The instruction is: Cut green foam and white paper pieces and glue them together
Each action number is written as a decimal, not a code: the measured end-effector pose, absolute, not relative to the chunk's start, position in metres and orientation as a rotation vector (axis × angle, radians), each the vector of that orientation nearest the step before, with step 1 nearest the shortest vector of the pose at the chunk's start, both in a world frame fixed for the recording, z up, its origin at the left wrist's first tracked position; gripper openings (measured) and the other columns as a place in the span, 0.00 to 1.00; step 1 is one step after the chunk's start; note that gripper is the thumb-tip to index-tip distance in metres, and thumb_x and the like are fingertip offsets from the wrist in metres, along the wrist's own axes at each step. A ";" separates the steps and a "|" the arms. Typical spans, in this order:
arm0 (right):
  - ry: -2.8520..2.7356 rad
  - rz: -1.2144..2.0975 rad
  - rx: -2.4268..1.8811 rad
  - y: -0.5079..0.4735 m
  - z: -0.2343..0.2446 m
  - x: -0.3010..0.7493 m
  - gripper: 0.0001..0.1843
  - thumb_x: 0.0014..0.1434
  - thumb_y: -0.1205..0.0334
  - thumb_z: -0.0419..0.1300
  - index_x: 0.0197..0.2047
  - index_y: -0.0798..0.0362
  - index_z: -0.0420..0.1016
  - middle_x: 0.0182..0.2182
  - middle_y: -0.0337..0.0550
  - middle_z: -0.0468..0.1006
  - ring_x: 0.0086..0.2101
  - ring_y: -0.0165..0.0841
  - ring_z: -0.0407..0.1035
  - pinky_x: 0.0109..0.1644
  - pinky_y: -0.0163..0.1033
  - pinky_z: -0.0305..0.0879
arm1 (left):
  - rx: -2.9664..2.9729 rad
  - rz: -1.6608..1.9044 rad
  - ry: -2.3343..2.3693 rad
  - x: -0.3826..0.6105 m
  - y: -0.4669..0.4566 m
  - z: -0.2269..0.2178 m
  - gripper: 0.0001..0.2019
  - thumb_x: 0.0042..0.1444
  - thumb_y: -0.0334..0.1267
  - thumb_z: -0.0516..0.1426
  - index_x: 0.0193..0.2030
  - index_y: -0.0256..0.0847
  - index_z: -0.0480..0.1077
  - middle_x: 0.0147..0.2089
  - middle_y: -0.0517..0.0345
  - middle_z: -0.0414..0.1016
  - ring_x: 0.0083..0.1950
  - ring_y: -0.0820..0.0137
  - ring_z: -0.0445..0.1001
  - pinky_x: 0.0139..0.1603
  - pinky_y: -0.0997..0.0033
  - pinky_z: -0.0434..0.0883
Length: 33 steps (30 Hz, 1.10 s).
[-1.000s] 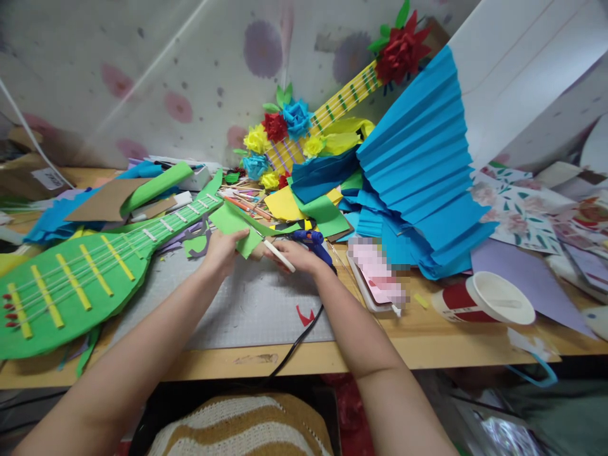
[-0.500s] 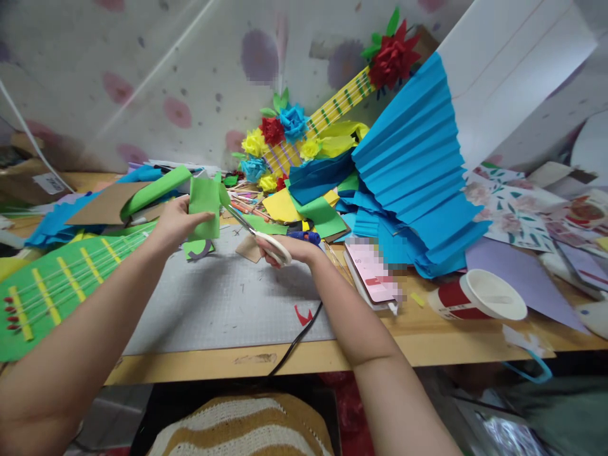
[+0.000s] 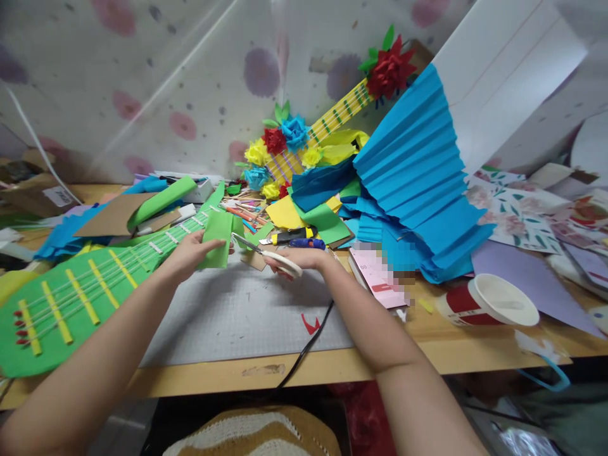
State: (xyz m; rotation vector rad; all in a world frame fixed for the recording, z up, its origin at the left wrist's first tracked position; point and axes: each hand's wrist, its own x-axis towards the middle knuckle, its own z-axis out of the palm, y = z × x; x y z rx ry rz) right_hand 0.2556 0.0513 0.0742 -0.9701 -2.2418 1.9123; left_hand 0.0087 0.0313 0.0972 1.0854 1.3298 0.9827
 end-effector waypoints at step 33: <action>-2.142 2.049 -1.101 0.041 0.072 0.256 0.19 0.51 0.46 0.58 0.30 0.54 0.58 0.20 0.30 0.60 0.20 0.22 0.57 0.22 0.29 0.55 | 1.066 0.976 1.470 0.013 0.029 0.090 0.21 0.37 0.32 0.64 0.40 0.39 0.61 0.31 0.53 0.76 0.26 0.63 0.76 0.25 0.68 0.71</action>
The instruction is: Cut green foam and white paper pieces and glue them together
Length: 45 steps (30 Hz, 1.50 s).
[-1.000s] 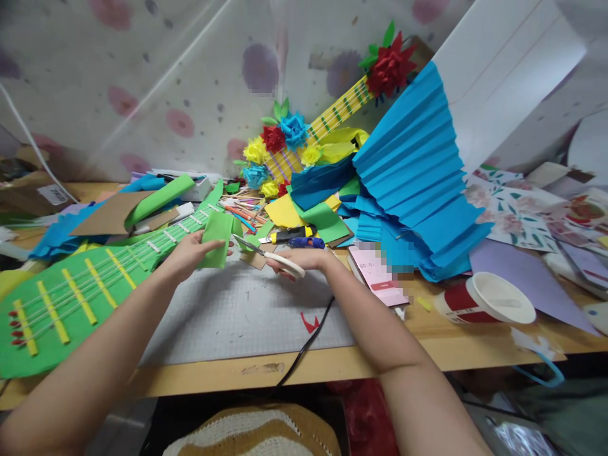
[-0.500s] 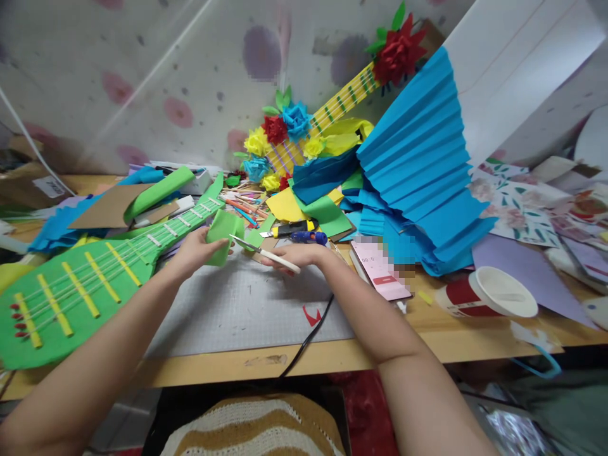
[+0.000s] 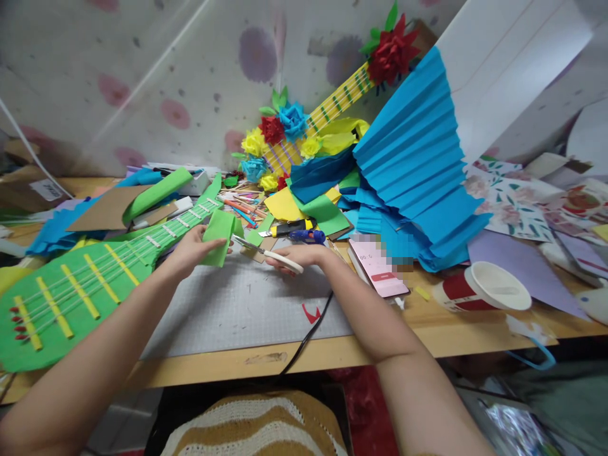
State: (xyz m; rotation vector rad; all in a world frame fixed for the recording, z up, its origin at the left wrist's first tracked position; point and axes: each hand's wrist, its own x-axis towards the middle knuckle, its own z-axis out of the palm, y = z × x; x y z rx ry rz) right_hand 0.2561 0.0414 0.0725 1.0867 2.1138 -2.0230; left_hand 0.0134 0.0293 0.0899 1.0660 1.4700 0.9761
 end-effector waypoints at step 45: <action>2.240 -2.024 0.928 0.049 0.058 0.265 0.11 0.52 0.59 0.57 0.30 0.54 0.57 0.23 0.32 0.59 0.22 0.20 0.56 0.22 0.26 0.53 | 1.122 0.647 1.337 0.029 0.029 0.086 0.19 0.30 0.42 0.67 0.30 0.34 0.74 0.28 0.53 0.77 0.25 0.70 0.72 0.28 0.71 0.66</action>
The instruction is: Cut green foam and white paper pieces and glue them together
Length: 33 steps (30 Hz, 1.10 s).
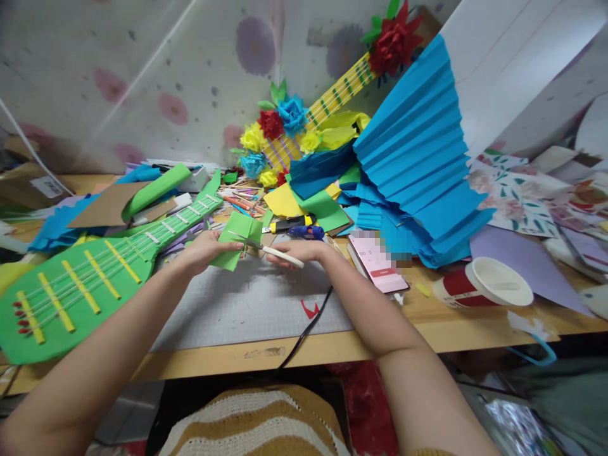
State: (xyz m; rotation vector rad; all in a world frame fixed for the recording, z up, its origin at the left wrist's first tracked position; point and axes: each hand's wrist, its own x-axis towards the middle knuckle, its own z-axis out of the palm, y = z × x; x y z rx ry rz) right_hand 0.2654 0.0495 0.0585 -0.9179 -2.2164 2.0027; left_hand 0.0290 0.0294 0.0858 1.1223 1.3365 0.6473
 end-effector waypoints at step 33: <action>-2.362 1.482 -1.089 0.048 0.053 0.258 0.21 0.52 0.44 0.55 0.29 0.57 0.64 0.19 0.33 0.60 0.20 0.22 0.54 0.24 0.30 0.46 | 1.015 0.631 1.248 0.022 0.028 0.089 0.20 0.34 0.46 0.66 0.31 0.32 0.75 0.29 0.48 0.78 0.27 0.69 0.74 0.30 0.72 0.69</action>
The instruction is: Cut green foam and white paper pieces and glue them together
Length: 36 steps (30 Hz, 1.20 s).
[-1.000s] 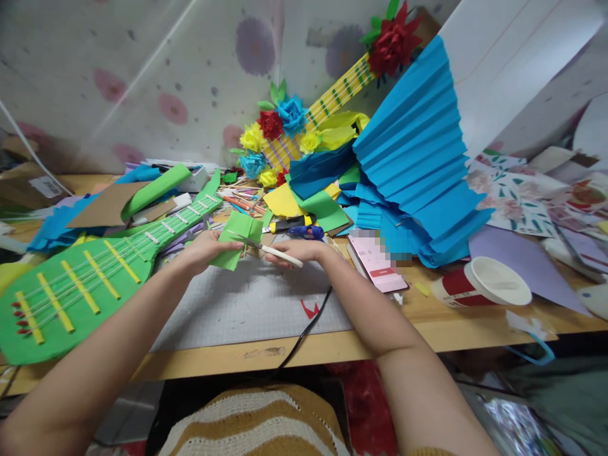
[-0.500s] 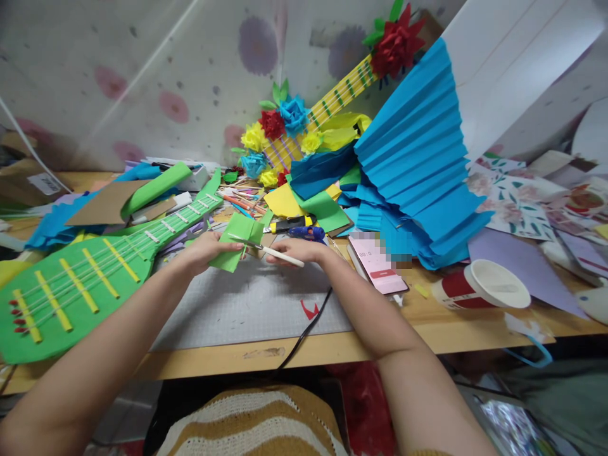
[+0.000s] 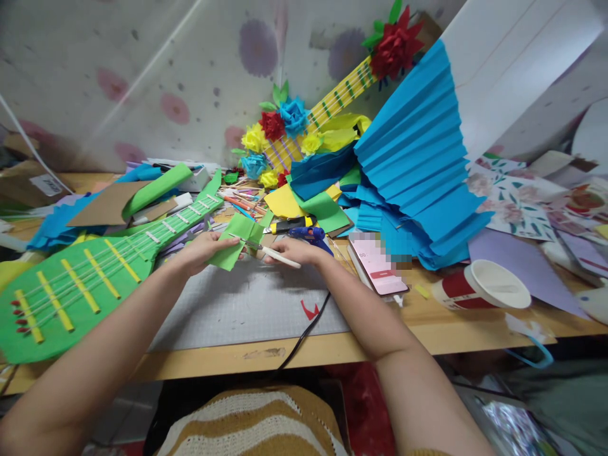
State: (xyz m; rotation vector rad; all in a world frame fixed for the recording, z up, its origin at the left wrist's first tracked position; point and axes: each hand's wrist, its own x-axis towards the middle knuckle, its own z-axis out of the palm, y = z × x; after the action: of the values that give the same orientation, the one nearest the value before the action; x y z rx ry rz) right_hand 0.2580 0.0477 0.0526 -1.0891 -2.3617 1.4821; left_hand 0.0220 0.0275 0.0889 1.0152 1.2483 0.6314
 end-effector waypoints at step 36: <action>-2.156 1.696 -1.159 0.042 0.048 0.235 0.22 0.50 0.41 0.54 0.31 0.54 0.61 0.18 0.30 0.57 0.18 0.23 0.54 0.21 0.30 0.50 | 1.067 0.658 1.197 0.010 0.027 0.081 0.18 0.33 0.46 0.67 0.29 0.34 0.75 0.29 0.53 0.77 0.26 0.71 0.72 0.31 0.72 0.68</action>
State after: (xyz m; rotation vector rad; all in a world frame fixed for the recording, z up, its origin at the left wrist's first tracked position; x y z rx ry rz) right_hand 0.2353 0.0418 0.0479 -1.1588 -2.1564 1.6957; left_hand 0.0102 0.0271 0.0810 1.0672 1.1967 0.6577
